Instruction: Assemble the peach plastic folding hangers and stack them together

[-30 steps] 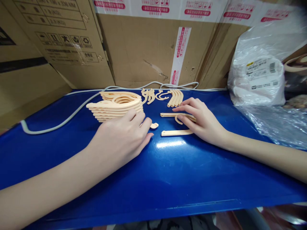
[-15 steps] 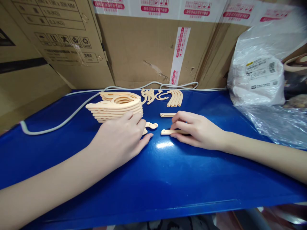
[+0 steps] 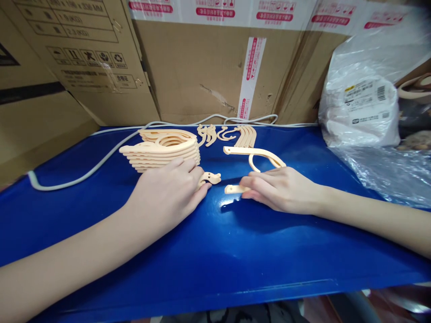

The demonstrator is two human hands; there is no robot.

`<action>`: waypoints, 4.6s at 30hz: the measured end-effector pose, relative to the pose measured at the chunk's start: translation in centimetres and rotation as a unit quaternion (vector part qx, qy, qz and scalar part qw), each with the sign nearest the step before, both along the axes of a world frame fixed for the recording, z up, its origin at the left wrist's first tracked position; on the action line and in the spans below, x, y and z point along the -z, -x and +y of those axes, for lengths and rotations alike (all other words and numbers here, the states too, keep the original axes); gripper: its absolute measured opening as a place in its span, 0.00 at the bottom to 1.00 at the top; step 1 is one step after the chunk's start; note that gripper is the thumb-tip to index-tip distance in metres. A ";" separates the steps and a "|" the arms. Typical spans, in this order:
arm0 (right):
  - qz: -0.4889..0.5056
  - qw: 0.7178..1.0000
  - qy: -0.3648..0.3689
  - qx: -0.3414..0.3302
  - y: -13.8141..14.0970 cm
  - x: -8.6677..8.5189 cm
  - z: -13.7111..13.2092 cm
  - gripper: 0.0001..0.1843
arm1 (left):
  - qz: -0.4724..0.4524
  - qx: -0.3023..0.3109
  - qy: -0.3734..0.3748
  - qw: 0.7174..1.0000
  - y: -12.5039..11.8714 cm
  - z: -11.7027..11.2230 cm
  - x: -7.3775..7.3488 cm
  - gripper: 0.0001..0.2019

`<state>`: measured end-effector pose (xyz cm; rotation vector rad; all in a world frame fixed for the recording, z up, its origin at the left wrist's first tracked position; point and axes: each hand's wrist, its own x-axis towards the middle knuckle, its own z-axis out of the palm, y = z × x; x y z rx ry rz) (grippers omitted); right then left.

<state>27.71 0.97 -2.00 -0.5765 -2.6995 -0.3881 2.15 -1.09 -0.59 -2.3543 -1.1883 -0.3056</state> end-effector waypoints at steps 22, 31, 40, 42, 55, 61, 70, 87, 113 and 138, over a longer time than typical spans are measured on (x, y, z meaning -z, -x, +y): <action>0.014 0.995 -0.098 0.017 -0.2 -0.3 0.0 0.18 | -0.035 0.096 0.084 0.991 -0.6 -0.5 -0.4 0.07; 0.030 0.997 -0.070 0.019 -0.2 -0.5 0.1 0.17 | -0.049 0.190 0.076 0.978 -1.3 -1.1 -0.4 0.10; 0.014 0.999 -0.013 0.032 -0.1 -0.5 0.2 0.19 | -0.094 0.207 0.065 0.972 -1.0 -1.3 -0.5 0.09; 0.009 0.999 -0.010 0.032 -0.1 -0.5 0.2 0.19 | -0.087 0.178 0.059 0.978 -1.1 -1.3 -0.6 0.09; 0.048 0.999 0.003 -0.009 -0.2 -0.5 0.1 0.15 | -0.072 0.082 0.135 0.985 -1.3 -1.0 -0.3 0.19; 0.053 0.998 -0.034 -0.002 -0.2 -0.5 0.1 0.15 | -0.088 0.110 0.147 0.979 -1.3 -1.0 -0.2 0.18; 0.042 0.992 -0.119 -0.020 -0.4 -0.6 0.0 0.16 | -0.074 0.130 0.157 0.976 -1.8 -1.4 0.2 0.15; 0.029 0.997 -0.062 -0.019 0.0 -0.3 0.1 0.19 | -0.010 0.066 0.159 0.985 -2.0 -0.9 0.5 0.12; 0.012 0.987 0.157 0.009 0.3 -0.6 0.3 0.20 | 0.113 0.109 -0.048 0.986 -1.8 -1.0 0.1 0.17; 0.031 0.974 0.224 0.011 0.6 -0.5 0.0 0.20 | 0.081 0.158 -0.116 0.977 -1.4 -0.6 0.4 0.13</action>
